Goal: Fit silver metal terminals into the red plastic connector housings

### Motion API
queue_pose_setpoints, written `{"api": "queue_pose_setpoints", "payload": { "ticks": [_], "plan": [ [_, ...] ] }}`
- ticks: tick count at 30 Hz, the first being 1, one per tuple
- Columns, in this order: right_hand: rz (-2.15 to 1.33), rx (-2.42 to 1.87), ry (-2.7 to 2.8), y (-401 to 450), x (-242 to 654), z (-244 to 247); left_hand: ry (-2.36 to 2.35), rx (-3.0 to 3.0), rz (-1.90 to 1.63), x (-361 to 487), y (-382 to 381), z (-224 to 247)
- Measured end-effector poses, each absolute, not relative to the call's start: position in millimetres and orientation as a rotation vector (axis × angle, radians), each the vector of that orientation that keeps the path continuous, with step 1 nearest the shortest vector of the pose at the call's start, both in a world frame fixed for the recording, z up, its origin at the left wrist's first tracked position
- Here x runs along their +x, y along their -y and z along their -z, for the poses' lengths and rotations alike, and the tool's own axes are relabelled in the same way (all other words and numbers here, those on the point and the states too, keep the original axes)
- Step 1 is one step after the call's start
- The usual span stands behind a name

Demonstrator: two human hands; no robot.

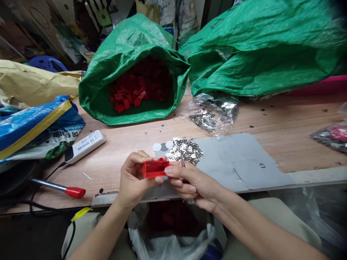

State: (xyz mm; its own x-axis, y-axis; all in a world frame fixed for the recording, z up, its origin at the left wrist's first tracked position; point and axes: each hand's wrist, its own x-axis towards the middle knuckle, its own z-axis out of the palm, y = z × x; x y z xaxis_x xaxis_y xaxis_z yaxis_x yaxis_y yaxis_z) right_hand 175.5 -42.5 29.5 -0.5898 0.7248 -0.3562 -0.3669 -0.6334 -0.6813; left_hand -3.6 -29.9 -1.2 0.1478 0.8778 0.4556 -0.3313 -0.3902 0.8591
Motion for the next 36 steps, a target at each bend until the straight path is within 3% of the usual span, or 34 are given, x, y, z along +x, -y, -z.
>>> {"api": "queue_pose_setpoints", "payload": {
  "ticks": [3, 8, 11, 28, 33, 36],
  "plan": [
    [-2.032, -1.056, 1.047, 30, 194, -37, -0.694, 1.367, -1.484, 3, 28, 0],
    [-0.621, -1.896, 1.481, -6, 234, -35, -0.892, 1.499, -1.526, 10, 38, -7],
    [-0.237, -2.133, 1.713, -18, 235, -25, -0.926, 1.568, -1.561, 7, 40, -10],
    [-0.325, -2.289, 1.728, -32, 224, -21, -0.872, 1.554, -1.624, -5, 41, -8],
    [-0.516, -2.084, 1.579, -30, 235, -18, -0.878, 1.497, -1.6, -2, 38, -6],
    [-0.821, -1.808, 1.414, -17, 229, -27, -0.913, 1.497, -1.599, -1, 34, -5]
  ]
}}
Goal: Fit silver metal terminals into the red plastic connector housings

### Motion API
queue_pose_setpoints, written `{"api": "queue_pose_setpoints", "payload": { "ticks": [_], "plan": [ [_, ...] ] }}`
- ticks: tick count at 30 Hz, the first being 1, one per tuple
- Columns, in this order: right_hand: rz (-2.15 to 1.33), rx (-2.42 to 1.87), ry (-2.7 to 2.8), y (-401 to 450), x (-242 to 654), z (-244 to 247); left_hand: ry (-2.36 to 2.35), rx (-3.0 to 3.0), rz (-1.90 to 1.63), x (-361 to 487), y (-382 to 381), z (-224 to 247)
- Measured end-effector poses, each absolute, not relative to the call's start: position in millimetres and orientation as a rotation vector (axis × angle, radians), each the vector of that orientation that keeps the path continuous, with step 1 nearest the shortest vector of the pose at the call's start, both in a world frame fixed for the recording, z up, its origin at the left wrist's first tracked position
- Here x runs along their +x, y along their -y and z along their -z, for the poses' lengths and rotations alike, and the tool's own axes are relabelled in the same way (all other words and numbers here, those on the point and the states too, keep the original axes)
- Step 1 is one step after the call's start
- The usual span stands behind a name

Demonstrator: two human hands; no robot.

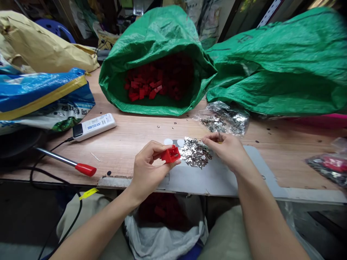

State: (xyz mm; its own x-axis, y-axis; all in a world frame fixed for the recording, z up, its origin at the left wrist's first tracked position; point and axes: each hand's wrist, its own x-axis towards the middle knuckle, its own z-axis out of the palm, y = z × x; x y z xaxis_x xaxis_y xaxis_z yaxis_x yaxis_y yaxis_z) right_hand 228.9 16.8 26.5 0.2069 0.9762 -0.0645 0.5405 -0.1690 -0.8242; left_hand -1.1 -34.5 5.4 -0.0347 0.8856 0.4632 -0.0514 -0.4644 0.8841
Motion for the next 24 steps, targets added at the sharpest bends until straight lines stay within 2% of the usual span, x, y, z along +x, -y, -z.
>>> {"api": "queue_pose_setpoints", "payload": {
  "ticks": [4, 6, 17, 24],
  "plan": [
    [-1.431, -1.496, 1.28, 7, 204, -42, -0.918, 1.524, -1.527, 0, 33, -4],
    [-1.556, -1.433, 1.248, 14, 195, -45, -0.906, 1.55, -1.484, 1, 34, -4],
    [-1.126, -1.445, 1.477, 17, 188, -33, -0.905, 1.605, -1.422, 7, 34, 4],
    [-1.178, -1.404, 1.433, 17, 187, -25, -0.91, 1.604, -1.424, 7, 34, 6]
  ]
}}
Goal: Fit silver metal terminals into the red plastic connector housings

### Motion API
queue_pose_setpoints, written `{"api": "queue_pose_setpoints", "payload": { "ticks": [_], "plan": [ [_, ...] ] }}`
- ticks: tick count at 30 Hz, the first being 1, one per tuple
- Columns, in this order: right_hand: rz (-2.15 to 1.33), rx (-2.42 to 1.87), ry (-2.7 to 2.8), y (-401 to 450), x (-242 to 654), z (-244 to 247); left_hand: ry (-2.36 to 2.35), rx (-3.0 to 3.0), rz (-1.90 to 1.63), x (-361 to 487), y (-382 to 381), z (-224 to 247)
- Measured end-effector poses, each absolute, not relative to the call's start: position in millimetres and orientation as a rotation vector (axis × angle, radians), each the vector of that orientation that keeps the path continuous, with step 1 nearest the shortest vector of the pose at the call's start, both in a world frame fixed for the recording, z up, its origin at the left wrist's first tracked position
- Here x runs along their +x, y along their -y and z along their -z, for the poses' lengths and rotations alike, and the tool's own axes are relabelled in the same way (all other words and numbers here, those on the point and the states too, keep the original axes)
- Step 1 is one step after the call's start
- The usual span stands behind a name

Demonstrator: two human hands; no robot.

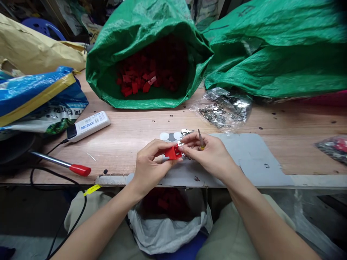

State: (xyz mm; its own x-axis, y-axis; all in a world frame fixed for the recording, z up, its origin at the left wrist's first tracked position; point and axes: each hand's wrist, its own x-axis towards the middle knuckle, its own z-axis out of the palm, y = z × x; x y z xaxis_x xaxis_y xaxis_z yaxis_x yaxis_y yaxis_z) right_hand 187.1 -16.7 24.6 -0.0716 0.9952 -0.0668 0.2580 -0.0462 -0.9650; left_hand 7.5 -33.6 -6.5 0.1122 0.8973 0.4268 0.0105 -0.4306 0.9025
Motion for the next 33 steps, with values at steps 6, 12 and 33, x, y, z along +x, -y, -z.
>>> {"api": "queue_pose_setpoints", "payload": {
  "ticks": [6, 12, 33],
  "plan": [
    [-1.257, -1.405, 1.406, 16, 192, -31, -0.9, 1.616, -1.435, 5, 33, 6],
    [-1.281, -1.514, 1.953, 23, 228, -43, -0.947, 1.547, -1.419, 2, 34, 6],
    [-0.61, -1.751, 2.007, 41, 239, -37, -0.923, 1.512, -1.378, 4, 38, 10]
  ]
}}
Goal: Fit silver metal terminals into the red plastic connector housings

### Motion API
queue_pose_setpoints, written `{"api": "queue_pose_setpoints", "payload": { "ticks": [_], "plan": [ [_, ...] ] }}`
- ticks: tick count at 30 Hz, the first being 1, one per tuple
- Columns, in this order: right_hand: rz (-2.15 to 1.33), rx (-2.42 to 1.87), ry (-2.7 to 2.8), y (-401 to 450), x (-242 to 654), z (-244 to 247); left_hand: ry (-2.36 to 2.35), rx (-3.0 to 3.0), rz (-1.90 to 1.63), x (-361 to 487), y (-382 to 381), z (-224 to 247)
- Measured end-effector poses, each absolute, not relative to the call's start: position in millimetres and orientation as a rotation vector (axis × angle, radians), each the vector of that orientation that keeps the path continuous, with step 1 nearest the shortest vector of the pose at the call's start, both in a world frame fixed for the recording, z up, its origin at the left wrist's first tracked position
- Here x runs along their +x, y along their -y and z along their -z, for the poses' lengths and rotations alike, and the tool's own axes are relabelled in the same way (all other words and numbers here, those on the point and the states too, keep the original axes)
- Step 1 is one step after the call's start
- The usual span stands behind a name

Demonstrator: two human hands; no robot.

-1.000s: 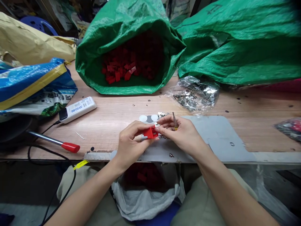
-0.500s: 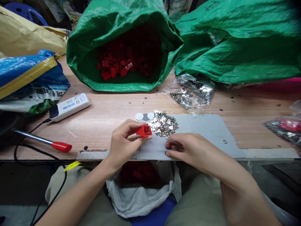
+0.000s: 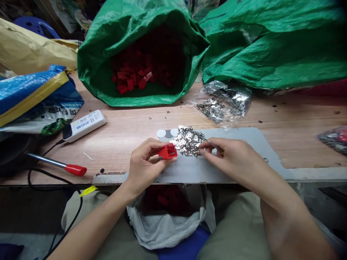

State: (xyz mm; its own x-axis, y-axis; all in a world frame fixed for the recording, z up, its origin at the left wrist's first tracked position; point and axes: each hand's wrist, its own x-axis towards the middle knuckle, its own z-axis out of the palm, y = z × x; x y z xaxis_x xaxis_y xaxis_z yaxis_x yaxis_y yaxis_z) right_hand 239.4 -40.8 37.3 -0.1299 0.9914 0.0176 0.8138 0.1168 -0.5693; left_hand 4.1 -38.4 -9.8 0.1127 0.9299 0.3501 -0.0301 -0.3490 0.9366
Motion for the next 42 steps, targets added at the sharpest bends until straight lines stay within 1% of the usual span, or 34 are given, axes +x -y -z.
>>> {"api": "queue_pose_setpoints", "payload": {
  "ticks": [2, 7, 10, 29, 37, 42],
  "plan": [
    [-0.642, -1.748, 1.874, 38, 234, -35, -0.911, 1.542, -1.369, 4, 39, 9],
    [-1.046, -1.552, 1.717, 40, 210, -32, -0.861, 1.693, -1.37, 4, 39, 8],
    [-1.144, -1.496, 1.665, 38, 202, -31, -0.821, 1.76, -1.4, 4, 39, 9],
    [-1.065, -1.483, 1.659, 33, 194, -33, -0.872, 1.866, -1.453, 5, 38, 8],
    [-1.202, -1.536, 1.568, 31, 193, -25, -0.848, 1.975, -1.458, 4, 37, 9],
    [-1.227, -1.578, 1.544, 30, 193, -22, -0.799, 2.052, -1.479, 5, 36, 10]
  ]
}}
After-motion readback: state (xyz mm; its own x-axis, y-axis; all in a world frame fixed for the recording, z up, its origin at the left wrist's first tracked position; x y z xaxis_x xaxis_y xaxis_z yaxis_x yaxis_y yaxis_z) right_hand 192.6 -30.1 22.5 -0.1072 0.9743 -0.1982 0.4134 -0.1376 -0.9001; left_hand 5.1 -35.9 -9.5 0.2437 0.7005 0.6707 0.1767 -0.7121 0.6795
